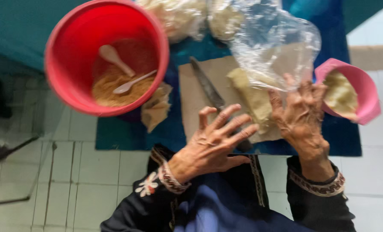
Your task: The person cuts a large round stack of layered flatbread dough into wedge portions with a knife on a cardboard sheet, then lifts and separates the cut wedges and peels apart their layers by hand, setting pieces aside on the table.
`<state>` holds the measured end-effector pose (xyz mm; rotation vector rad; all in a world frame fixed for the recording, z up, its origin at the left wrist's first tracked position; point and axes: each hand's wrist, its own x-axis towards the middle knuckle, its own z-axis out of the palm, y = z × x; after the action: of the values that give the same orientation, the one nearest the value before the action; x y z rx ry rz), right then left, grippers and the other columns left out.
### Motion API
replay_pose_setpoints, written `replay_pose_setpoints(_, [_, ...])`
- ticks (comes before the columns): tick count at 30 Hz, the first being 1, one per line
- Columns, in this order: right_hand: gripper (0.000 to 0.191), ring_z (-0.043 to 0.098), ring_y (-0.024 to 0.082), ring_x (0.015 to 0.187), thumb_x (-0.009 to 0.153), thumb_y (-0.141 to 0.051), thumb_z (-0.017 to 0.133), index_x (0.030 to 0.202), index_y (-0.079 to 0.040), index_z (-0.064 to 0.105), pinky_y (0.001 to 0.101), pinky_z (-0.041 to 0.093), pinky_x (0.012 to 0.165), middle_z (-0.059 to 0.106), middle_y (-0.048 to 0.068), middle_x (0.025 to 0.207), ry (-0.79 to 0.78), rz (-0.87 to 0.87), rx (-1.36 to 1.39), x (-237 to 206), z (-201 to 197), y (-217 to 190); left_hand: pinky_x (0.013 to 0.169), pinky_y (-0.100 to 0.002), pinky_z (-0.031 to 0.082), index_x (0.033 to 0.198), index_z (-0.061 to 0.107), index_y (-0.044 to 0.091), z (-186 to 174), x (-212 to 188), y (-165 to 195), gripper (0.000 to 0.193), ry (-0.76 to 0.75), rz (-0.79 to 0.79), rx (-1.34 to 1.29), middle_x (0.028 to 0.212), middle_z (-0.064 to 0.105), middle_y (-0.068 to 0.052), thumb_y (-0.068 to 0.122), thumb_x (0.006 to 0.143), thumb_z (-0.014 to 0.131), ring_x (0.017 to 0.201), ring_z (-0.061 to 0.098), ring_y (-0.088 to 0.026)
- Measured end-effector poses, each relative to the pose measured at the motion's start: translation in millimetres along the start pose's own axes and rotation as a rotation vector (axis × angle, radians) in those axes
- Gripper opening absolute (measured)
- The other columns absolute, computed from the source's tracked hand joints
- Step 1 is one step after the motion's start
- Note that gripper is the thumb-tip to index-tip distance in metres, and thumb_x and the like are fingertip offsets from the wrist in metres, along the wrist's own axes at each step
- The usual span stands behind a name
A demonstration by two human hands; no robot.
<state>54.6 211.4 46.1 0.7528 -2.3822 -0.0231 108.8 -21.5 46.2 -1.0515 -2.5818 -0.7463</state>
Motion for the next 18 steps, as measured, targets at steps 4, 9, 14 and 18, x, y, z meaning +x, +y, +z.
replay_pose_setpoints(4, [0.026, 0.061, 0.042, 0.103, 0.106, -0.018, 0.069, 0.127, -0.004, 0.062, 0.0515, 0.049, 0.086, 0.062, 0.026, 0.114, 0.084, -0.097, 0.006, 12.7, 10.7, 9.4, 0.112, -0.059, 0.023, 0.131, 0.061, 0.015, 3.4, -22.0, -4.1, 0.061, 0.009, -0.004, 0.109, 0.141, 0.057, -0.004, 0.038, 0.078, 0.081, 0.149, 0.037, -0.027])
replay_pose_setpoints(9, [0.035, 0.063, 0.019, 0.084, 0.108, -0.029, 0.059, 0.131, -0.004, 0.064, 0.0306, 0.053, 0.066, 0.07, 0.012, 0.104, -0.068, 0.554, 0.562, 45.7, 47.1, 44.2, 0.109, -0.06, 0.02, 0.127, 0.061, 0.009, -10.9, -35.5, -17.0, 0.058, -0.109, -0.07, 0.098, 0.139, 0.056, -0.007, 0.02, 0.071, 0.074, 0.145, 0.04, -0.026])
replay_pose_setpoints(14, [0.054, 0.068, 0.018, 0.084, 0.099, -0.034, 0.068, 0.129, 0.008, 0.052, 0.0321, 0.065, 0.068, 0.065, 0.016, 0.101, 0.202, 1.037, 1.328, 83.1, 63.5, 83.9, 0.111, -0.059, 0.019, 0.126, 0.062, 0.009, -21.3, -38.6, -14.7, 0.061, -0.117, -0.101, 0.109, 0.139, 0.057, -0.006, 0.021, 0.068, 0.076, 0.145, 0.043, -0.024])
replay_pose_setpoints(18, [0.069, 0.072, 0.024, 0.096, 0.103, -0.037, 0.07, 0.137, 0.015, 0.04, 0.0334, 0.064, 0.076, 0.065, 0.024, 0.114, 0.016, 0.732, 0.783, 52.1, 19.0, 66.9, 0.108, -0.06, 0.018, 0.126, 0.063, 0.008, -20.5, -38.9, -12.1, 0.065, -0.057, -0.136, 0.004, 0.134, 0.058, -0.007, 0.035, 0.069, 0.082, 0.142, 0.042, -0.027])
